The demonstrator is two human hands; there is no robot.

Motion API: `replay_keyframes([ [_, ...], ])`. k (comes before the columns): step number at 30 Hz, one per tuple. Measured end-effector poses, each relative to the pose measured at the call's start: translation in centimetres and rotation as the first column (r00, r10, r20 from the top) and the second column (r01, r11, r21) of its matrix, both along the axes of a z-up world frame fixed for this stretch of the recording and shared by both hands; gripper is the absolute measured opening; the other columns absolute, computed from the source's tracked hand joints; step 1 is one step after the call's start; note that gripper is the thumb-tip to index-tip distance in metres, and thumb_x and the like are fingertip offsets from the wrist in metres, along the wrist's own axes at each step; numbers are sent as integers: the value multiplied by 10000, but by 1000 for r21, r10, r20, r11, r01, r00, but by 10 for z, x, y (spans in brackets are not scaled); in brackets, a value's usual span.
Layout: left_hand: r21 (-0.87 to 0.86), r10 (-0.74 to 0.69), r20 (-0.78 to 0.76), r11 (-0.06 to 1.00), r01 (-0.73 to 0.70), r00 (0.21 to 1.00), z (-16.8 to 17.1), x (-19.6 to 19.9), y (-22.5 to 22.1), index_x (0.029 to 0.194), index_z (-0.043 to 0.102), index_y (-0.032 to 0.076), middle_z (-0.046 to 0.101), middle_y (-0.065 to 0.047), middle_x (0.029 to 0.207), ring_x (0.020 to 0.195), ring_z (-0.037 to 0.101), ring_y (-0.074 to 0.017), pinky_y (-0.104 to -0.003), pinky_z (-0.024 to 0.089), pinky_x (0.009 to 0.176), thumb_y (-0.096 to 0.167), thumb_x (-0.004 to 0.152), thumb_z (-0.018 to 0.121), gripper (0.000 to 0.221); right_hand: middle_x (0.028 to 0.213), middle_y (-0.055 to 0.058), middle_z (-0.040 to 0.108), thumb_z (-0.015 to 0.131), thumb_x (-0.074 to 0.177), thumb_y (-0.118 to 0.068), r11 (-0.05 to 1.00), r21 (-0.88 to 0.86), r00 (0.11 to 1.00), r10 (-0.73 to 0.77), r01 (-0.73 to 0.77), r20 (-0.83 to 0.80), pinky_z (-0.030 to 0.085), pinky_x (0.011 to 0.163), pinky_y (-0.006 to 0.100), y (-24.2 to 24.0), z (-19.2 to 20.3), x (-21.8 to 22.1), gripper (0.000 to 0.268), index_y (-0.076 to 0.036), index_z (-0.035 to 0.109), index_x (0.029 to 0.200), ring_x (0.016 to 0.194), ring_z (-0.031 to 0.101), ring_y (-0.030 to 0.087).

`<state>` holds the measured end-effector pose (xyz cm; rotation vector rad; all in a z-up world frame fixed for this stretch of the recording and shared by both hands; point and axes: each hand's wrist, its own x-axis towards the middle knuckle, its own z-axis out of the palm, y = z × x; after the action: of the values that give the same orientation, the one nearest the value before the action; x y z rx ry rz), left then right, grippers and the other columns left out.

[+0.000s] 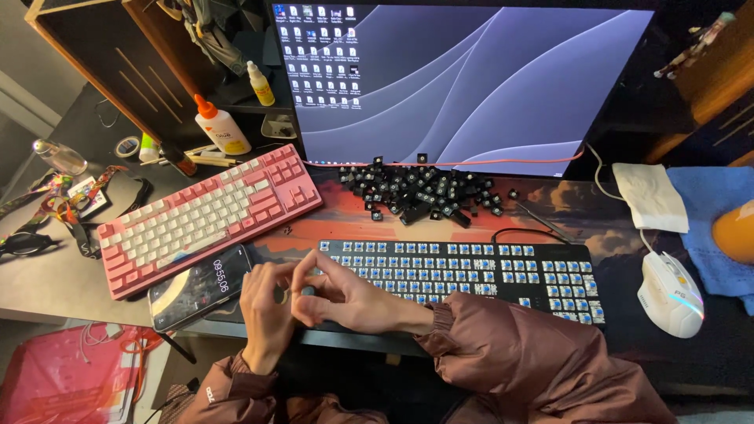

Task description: Assembling a mechanical keyboard by manually inserting switches into the plate

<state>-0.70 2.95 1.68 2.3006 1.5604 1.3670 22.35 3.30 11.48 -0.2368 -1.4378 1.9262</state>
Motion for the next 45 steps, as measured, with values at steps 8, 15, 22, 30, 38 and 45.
replay_keyframes([
  [8,47,66,-105,997,-62,992,-15,-8,11,1028,686,142,661,-3,925,882,574,-268,-435,386,866,159,921,848,195,1121,13,589,439,1337,-487,991,118,998,-57,54,24,509,1036,337,8,-10,-2,445,-113,678,1372,1042,564,159],
  [15,156,156,-174,979,-129,972,14,-12,24,982,633,104,569,-91,874,863,609,-381,-457,482,832,103,1225,700,252,1111,41,694,819,1204,-224,978,179,994,-97,105,-53,529,1015,286,9,-33,-11,335,-83,554,1354,1057,657,85],
  [22,145,247,-227,965,-218,942,35,0,35,1364,731,133,605,-112,1114,997,626,-395,-479,493,895,22,970,737,409,1059,53,722,349,1383,-500,989,122,997,-80,81,-10,522,984,286,8,-24,-7,639,-66,796,1241,1024,629,119],
  [30,183,388,-431,922,-343,815,25,-17,33,1261,824,192,579,-46,1199,1183,573,-328,-442,448,986,170,1021,802,242,807,101,655,632,1293,-219,980,66,971,-173,185,-164,464,707,306,30,-64,-12,213,-70,481,1301,706,588,180],
  [38,29,338,-509,926,-376,792,0,-29,51,1292,886,337,584,-20,1226,1240,541,-334,-469,436,1042,363,1030,864,265,944,95,583,385,1356,-388,976,28,967,-208,214,-147,481,853,337,28,-48,-14,456,-23,645,1272,899,554,180],
  [45,108,344,-540,934,-342,768,-3,-28,63,1270,912,335,639,-76,1247,1268,581,-369,-479,452,1033,358,1051,848,230,940,86,697,704,1263,-198,982,91,985,-159,165,-63,524,780,277,17,-47,-10,225,-70,535,1337,836,643,154],
])
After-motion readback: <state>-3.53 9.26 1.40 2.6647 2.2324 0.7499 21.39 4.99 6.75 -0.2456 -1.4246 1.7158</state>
